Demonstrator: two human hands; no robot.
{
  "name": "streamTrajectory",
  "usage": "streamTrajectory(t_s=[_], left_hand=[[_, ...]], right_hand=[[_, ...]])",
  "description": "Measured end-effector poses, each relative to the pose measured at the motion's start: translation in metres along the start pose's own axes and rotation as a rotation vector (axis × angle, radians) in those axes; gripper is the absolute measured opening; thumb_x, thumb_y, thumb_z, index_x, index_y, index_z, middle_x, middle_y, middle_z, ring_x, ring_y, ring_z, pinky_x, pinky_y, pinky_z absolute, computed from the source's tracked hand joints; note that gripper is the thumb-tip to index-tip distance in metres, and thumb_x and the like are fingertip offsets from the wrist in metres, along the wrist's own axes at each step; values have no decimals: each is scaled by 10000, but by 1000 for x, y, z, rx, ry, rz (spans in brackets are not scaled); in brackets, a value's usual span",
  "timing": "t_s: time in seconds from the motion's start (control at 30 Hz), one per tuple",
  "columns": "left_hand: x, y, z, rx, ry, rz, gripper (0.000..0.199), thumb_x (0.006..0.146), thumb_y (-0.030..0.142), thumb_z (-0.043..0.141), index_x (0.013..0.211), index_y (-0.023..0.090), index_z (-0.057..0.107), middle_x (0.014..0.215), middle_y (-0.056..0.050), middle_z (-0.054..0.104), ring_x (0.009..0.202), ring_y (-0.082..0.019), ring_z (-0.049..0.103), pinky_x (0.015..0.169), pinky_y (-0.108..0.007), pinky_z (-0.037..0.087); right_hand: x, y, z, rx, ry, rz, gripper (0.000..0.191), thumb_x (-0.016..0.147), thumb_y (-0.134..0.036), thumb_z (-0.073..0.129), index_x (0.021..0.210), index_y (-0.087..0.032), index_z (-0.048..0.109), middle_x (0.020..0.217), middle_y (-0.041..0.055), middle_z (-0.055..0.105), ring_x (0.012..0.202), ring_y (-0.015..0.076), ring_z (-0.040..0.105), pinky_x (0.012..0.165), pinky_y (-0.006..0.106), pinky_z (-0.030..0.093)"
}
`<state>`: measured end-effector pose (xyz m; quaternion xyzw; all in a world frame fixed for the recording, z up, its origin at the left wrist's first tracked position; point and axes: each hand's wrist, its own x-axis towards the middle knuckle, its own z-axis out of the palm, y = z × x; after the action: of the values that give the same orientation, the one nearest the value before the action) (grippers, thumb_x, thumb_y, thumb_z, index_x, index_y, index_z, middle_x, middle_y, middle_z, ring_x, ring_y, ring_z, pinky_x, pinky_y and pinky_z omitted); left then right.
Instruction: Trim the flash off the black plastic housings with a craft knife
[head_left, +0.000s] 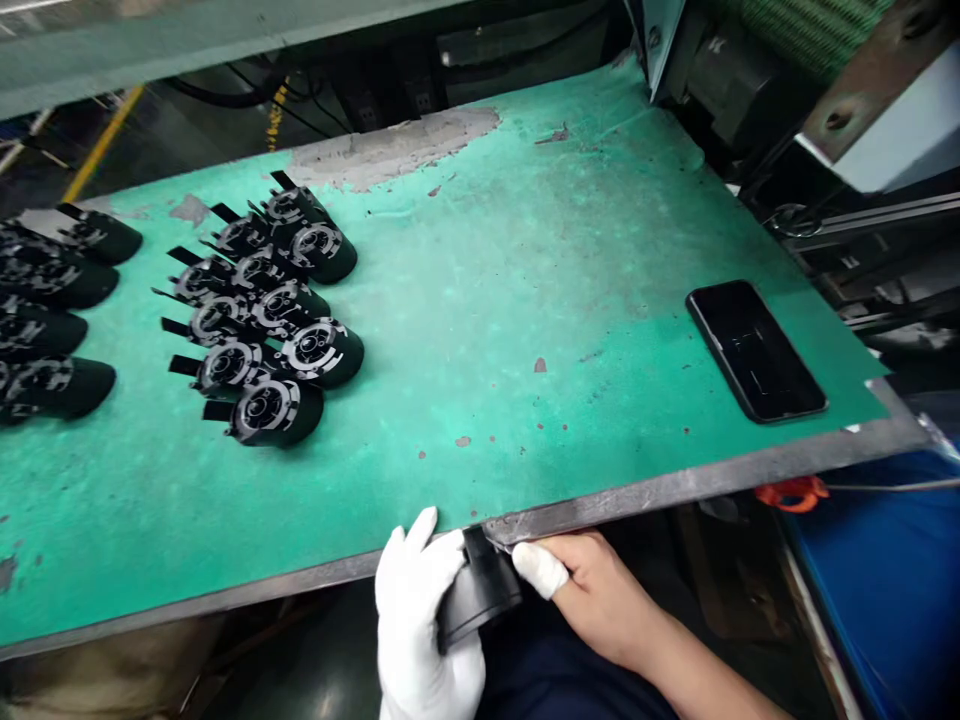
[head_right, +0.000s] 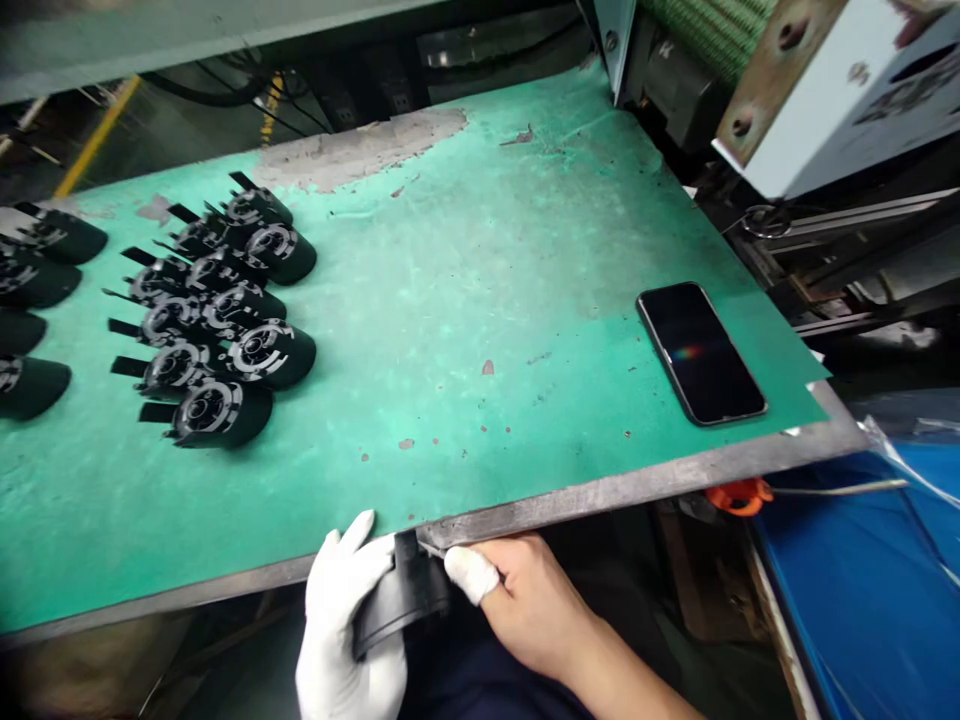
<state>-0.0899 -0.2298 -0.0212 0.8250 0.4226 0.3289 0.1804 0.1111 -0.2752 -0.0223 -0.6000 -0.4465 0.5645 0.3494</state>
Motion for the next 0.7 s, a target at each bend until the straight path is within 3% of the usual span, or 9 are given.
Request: streamTrajectory(t_s=[0.1, 0.23, 0.3, 0.4, 0.5, 0.6, 0.7], left_hand=[[2, 1, -1, 1, -4, 3, 515, 800, 6, 615, 1272, 208, 567, 1154, -85, 696, 1333, -335, 541, 1169, -651, 325], [6, 7, -4, 10, -15, -12, 480, 828, 33, 579, 1279, 196, 569, 1185, -93, 683, 1344, -328, 531, 1181, -636, 318], [7, 10, -7, 13, -30, -24, 474, 836, 48, 577, 1285, 199, 566, 1200, -91, 679, 1345, -324, 530, 1185, -631, 316], [11, 14, -10, 8, -53, -14, 475, 845, 62, 592, 1297, 200, 559, 1221, -91, 672, 1337, -314, 535, 1186, -628, 322], [13, 19, -11, -11, -61, 6, 462, 851, 64, 616, 1293, 191, 565, 1245, -103, 666, 1303, -296, 567, 1181, -597, 361], [12, 27, -15, -27, -64, 3, 482, 840, 93, 663, 1296, 214, 565, 1249, -98, 671, 1269, -290, 600, 1166, -581, 404], [8, 36, -26, -149, -167, -120, 552, 885, 283, 661, 1406, 225, 486, 1414, -150, 571, 1333, -338, 548, 1112, -567, 476]], right_hand=[[-3, 3, 5, 39, 45, 5, 464, 1018, -490, 428, 690, -192, 566, 665, -8, 512, 659, 155, 457, 637, 289, 374], [-16, 8, 14, 116, 74, -13, 316, 961, -500, 559, 1002, -199, 648, 753, -5, 578, 683, 152, 512, 647, 271, 414], [-23, 9, 19, 139, 44, -5, 386, 904, -489, 655, 1172, -218, 594, 733, -35, 529, 638, 132, 483, 597, 247, 406], [-31, 9, 26, 93, 63, -77, 493, 920, -437, 647, 1342, -237, 490, 724, -54, 489, 604, 120, 479, 587, 237, 427], [-32, 9, 26, 4, 132, -171, 500, 952, -373, 597, 1419, -238, 479, 787, -15, 585, 667, 146, 577, 695, 272, 510], [-30, 10, 20, 40, 125, -185, 420, 968, -330, 563, 1378, -243, 577, 989, 68, 697, 875, 208, 675, 869, 336, 550], [-28, 5, 12, 140, 153, -159, 384, 968, -307, 555, 1339, -248, 630, 1155, 97, 710, 1077, 258, 666, 997, 393, 510]])
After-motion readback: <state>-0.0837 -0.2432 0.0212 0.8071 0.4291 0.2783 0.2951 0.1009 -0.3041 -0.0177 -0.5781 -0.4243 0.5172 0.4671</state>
